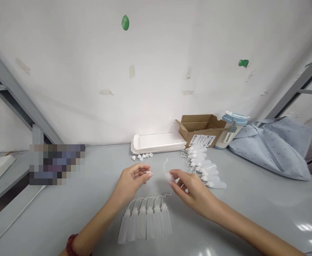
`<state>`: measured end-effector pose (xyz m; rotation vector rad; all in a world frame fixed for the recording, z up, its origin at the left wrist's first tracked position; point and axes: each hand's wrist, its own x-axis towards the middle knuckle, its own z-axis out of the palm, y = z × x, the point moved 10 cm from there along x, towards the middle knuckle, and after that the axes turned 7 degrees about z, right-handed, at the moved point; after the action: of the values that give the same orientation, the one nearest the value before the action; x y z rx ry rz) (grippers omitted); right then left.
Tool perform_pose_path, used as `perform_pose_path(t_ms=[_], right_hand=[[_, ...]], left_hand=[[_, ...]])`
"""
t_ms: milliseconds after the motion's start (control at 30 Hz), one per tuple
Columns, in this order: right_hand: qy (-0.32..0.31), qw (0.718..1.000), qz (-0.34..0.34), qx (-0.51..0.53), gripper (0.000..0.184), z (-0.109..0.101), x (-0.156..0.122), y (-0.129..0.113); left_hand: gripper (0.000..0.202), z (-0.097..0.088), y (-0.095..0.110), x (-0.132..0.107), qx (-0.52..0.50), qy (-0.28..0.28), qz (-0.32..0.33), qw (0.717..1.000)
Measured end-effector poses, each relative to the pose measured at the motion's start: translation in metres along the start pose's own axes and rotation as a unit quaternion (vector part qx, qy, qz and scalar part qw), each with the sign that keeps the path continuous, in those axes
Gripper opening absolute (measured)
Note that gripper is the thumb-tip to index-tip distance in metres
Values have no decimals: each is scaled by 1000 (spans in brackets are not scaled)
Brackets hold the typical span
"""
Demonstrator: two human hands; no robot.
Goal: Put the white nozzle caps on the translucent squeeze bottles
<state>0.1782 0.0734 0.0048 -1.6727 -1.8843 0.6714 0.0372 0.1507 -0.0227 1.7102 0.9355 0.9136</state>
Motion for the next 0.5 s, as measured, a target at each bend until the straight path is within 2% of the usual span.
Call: perform_pose_path(t_ms=[133,267,367,500], right_hand=[[-82,984,-16,157,29,17,5,-12],[-133,950,20,280,34,34,4,-4],[-156,928,47,335,37,41,3,2],[-156,913,65,370,33,39,2,6]], left_hand=[[26,18,1,-9,-105,-35,-45,993],[22,20,5,-11,-130,-45,-40,990],[21,23,9,-14,-122,-61,-31,990],[18,29,13,-18,-116,-72,-17,991]])
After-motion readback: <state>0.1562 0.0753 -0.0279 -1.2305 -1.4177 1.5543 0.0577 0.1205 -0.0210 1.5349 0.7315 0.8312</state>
